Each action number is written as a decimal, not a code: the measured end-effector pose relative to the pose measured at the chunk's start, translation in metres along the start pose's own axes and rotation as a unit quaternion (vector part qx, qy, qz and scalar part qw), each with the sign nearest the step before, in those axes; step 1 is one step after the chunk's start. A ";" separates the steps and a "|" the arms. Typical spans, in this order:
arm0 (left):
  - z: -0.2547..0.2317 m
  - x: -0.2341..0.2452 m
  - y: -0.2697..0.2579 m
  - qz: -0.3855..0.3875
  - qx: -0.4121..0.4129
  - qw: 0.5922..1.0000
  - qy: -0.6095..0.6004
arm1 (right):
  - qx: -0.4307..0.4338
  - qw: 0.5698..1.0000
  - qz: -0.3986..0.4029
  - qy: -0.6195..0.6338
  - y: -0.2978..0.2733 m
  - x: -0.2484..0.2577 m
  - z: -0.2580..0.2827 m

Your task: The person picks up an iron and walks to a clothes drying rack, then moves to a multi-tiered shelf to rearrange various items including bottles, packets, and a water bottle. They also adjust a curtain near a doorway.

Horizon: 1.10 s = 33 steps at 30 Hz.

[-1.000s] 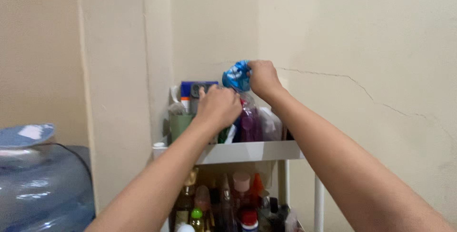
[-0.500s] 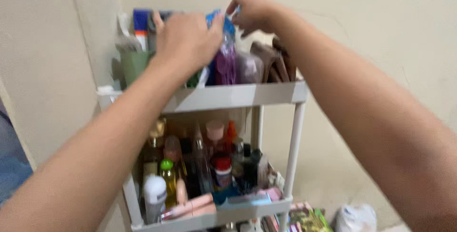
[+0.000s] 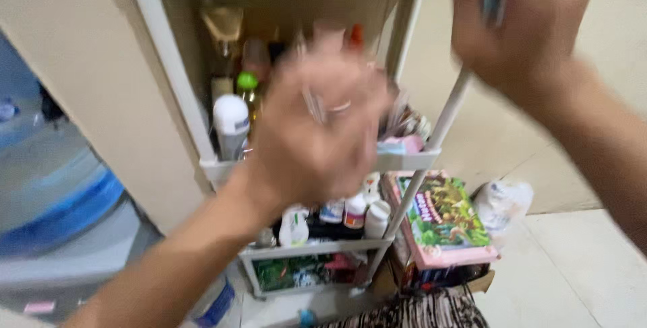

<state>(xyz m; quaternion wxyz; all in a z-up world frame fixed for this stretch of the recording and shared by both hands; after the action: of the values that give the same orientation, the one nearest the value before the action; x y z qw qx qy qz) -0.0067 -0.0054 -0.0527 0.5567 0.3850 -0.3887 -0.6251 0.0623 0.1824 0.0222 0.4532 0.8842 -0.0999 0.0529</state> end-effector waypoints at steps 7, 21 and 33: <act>-0.091 -0.022 -0.282 0.324 0.222 0.915 -0.097 | 0.048 0.885 0.132 0.444 -0.179 -0.059 0.206; -0.284 -0.005 -0.711 0.758 0.561 0.332 0.023 | -0.336 0.541 0.654 0.408 -0.619 -0.194 0.458; -0.256 0.033 -0.685 0.204 0.743 0.636 0.044 | -0.679 0.224 0.486 0.503 -0.637 -0.215 0.524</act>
<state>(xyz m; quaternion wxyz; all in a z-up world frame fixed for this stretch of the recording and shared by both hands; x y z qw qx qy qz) -0.0470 0.0000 -0.7841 0.2123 0.6069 -0.7656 0.0221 -0.0026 0.1470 -0.8272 0.7259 -0.1851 -0.2600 0.6092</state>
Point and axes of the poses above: each hand's wrist, its own y-axis towards the middle knuckle, its own x-axis out of the back of the hand, z = x × y, the point moved 6 cm from there along y, towards the middle knuckle, and after that the axes turned 11 degrees about -z, right-handed, at the moved point
